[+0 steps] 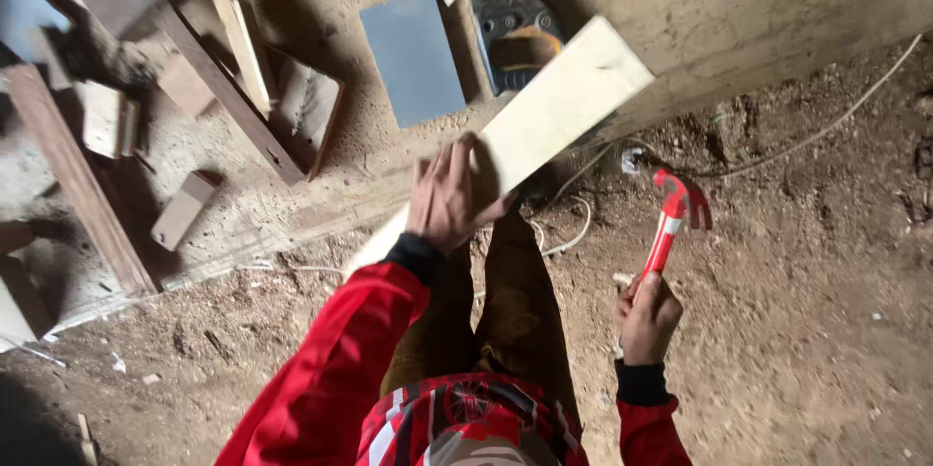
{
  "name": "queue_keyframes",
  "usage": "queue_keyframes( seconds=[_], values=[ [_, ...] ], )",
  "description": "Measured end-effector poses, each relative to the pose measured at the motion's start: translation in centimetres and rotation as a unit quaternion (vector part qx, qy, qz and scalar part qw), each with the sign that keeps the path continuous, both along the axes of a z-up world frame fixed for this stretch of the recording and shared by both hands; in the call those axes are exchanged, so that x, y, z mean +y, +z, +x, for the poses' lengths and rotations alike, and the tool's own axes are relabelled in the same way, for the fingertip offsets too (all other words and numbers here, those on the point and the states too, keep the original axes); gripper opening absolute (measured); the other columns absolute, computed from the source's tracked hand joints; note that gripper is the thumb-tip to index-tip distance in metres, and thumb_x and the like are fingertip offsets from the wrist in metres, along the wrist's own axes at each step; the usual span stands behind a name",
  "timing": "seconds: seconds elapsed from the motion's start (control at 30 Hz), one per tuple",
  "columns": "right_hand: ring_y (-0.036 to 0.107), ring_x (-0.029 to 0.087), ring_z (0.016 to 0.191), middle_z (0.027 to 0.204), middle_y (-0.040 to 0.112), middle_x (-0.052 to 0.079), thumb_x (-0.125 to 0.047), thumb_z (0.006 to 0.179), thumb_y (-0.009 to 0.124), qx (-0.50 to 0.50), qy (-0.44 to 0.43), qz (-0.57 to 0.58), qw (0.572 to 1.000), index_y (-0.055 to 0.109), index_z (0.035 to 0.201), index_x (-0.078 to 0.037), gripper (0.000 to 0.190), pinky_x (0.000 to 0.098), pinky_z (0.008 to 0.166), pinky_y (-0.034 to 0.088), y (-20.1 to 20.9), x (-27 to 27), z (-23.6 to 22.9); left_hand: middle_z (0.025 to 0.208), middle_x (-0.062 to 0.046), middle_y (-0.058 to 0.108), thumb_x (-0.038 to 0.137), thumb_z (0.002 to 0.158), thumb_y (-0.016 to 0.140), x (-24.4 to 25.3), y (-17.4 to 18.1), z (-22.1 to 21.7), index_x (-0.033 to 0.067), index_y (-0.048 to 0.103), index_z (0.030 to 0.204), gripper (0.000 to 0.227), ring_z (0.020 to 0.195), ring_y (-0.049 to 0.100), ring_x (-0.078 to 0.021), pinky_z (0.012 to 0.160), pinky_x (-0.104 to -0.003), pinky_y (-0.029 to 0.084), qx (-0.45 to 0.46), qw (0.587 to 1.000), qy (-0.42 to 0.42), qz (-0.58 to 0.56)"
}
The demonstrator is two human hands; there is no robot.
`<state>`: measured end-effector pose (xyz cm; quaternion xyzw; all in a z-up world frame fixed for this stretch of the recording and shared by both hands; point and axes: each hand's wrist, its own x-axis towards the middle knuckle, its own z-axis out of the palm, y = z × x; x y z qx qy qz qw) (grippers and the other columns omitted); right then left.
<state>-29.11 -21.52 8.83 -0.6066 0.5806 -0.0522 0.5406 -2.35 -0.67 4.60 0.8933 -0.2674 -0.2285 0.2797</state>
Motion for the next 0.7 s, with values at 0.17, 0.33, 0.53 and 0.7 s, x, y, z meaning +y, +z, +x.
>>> queue_keyframes(
  seconds=[0.17, 0.33, 0.53, 0.7],
  values=[
    [0.043, 0.008, 0.045, 0.065, 0.05, 0.002, -0.036, 0.109, 0.042, -0.021, 0.02, 0.015, 0.999, 0.051, 0.081, -0.005, 0.043, 0.0255, 0.037, 0.033, 2.7, -0.8, 0.1, 0.126, -0.024, 0.07, 0.083, 0.082, 0.056, 1.9, 5.3, 0.9, 0.001, 0.041, 0.156, 0.112, 0.087, 0.065, -0.0317, 0.083, -0.052, 0.057, 0.312, 0.929, 0.076, -0.184],
    [0.043, 0.009, 0.045, 0.063, 0.048, 0.003, -0.04, 0.11, 0.042, -0.058, 0.041, 0.02, 0.997, 0.049, 0.08, -0.004, 0.048, 0.0262, 0.038, 0.032, 5.3, -2.6, 1.4, 0.123, -0.018, 0.07, 0.09, 0.07, 0.053, 4.7, 11.3, 1.8, 0.0056, 0.043, 0.15, 0.117, 0.097, 0.071, -0.0229, 0.086, -0.045, 0.06, 0.378, 0.9, 0.092, -0.199],
    [0.048, 0.009, 0.046, 0.063, 0.05, 0.002, -0.032, 0.106, 0.052, -0.09, 0.12, -0.021, 0.988, 0.052, 0.08, -0.005, 0.038, 0.0264, 0.039, 0.037, 8.7, -2.5, 3.9, 0.109, -0.019, 0.066, 0.079, 0.08, 0.061, 9.0, 17.9, 1.1, -0.0011, 0.059, 0.144, 0.103, 0.099, 0.062, -0.0265, 0.086, -0.039, 0.053, 0.389, 0.873, 0.077, -0.284],
    [0.046, 0.009, 0.044, 0.059, 0.05, 0.001, -0.029, 0.108, 0.053, -0.143, 0.191, -0.041, 0.97, 0.053, 0.08, -0.004, 0.037, 0.0267, 0.038, 0.036, 12.5, -0.4, 6.6, 0.132, -0.019, 0.067, 0.066, 0.081, 0.072, 12.4, 19.6, -0.9, -0.0022, 0.054, 0.145, 0.095, 0.122, 0.063, -0.0262, 0.105, -0.041, 0.048, 0.236, 0.926, 0.086, -0.282]
  ],
)
